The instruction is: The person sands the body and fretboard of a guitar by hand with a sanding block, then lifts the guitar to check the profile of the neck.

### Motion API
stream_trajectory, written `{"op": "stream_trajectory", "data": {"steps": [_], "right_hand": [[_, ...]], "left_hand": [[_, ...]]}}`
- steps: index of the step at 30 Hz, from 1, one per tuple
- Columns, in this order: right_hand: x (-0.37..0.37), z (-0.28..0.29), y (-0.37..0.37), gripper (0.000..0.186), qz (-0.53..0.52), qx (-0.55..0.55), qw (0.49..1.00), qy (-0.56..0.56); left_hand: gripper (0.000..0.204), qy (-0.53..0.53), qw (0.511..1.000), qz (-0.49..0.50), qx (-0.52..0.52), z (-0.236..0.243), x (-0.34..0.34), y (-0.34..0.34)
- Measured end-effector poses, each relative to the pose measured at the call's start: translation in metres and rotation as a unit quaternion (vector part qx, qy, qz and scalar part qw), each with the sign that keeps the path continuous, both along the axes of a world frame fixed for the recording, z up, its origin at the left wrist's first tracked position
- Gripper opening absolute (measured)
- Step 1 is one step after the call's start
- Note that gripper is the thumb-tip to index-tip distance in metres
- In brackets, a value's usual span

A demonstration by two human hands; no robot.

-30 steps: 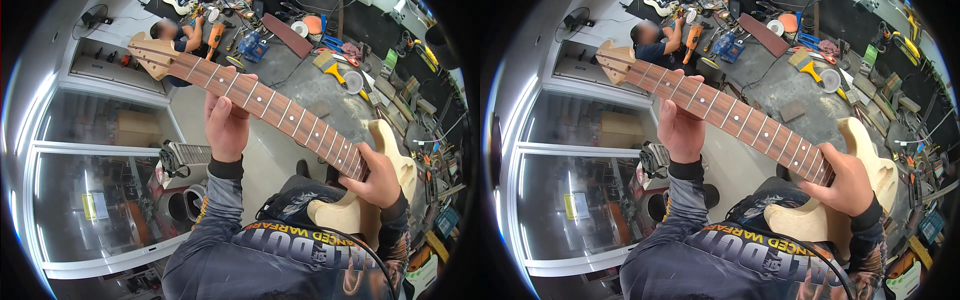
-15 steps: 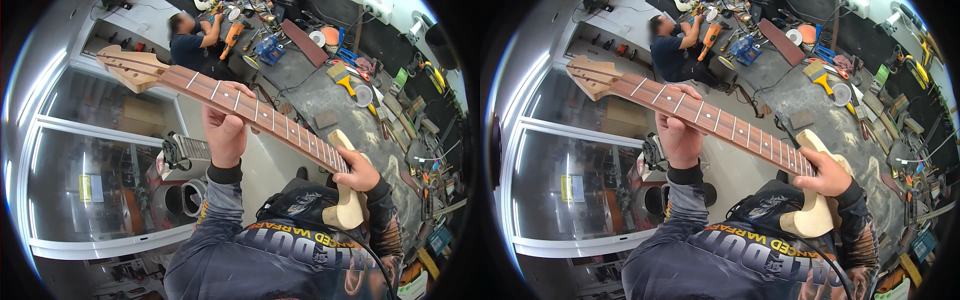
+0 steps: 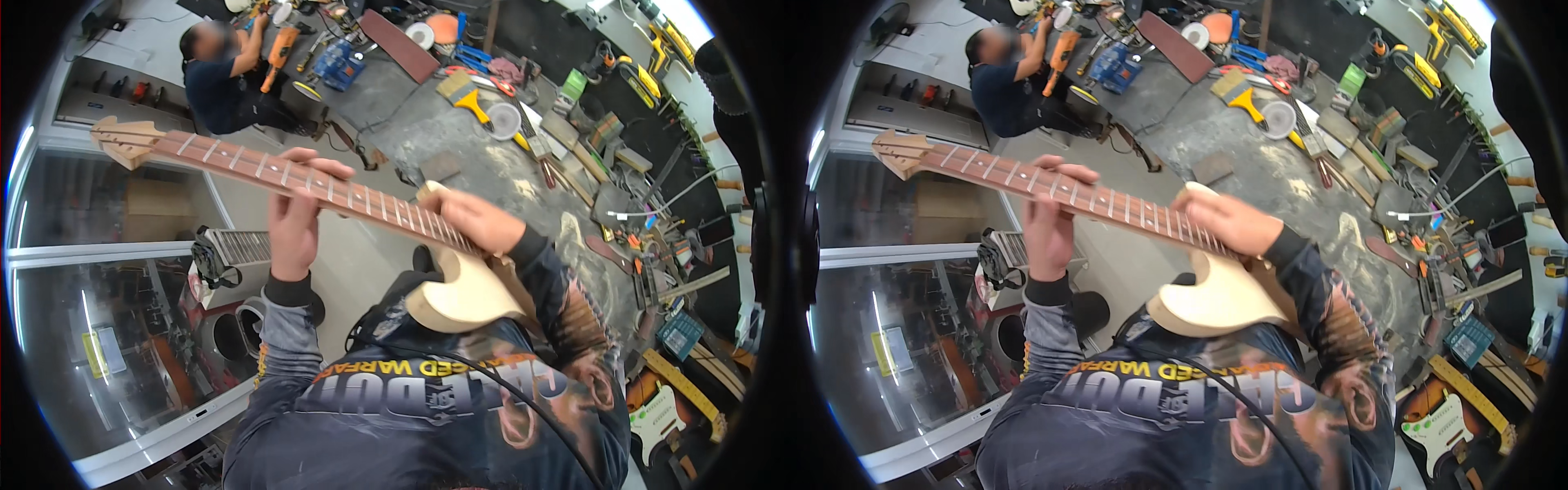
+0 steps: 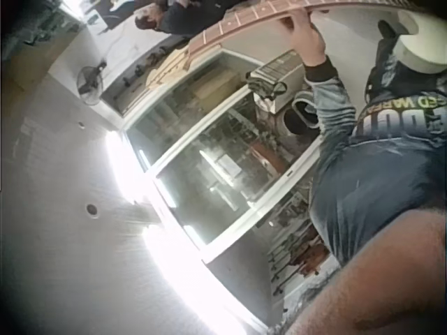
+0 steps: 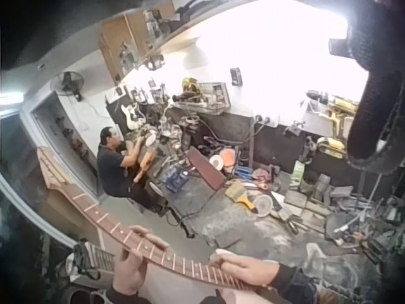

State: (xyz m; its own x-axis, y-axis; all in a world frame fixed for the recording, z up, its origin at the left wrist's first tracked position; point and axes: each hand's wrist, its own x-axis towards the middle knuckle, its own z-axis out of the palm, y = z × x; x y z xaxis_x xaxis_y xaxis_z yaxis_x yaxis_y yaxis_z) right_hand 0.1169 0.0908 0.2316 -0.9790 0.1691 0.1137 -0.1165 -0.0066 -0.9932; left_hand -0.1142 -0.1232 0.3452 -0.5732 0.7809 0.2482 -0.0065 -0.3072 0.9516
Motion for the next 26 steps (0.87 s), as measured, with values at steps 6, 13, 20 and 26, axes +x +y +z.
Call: {"op": "stream_trajectory", "data": {"steps": [6,13,20,26], "right_hand": [[-0.025,-0.127,0.114,0.033,-0.233,0.135,0.941,-0.207],[-0.112,-0.2,0.188,0.036,-0.262,0.411,0.827,-0.28],[-0.141,-0.233,0.218,0.033,-0.197,0.534,0.739,-0.361],[-0.154,-0.215,0.24,0.017,-0.175,0.454,0.823,-0.293]], "left_hand": [[0.066,-0.048,0.994,-0.039,-0.087,-0.036,0.026,-0.002],[0.075,-0.038,0.989,-0.011,-0.141,-0.029,0.028,-0.003],[0.083,-0.036,0.982,0.013,-0.186,-0.023,0.027,0.002],[0.081,-0.025,0.982,0.011,-0.189,-0.023,0.028,-0.005]]}}
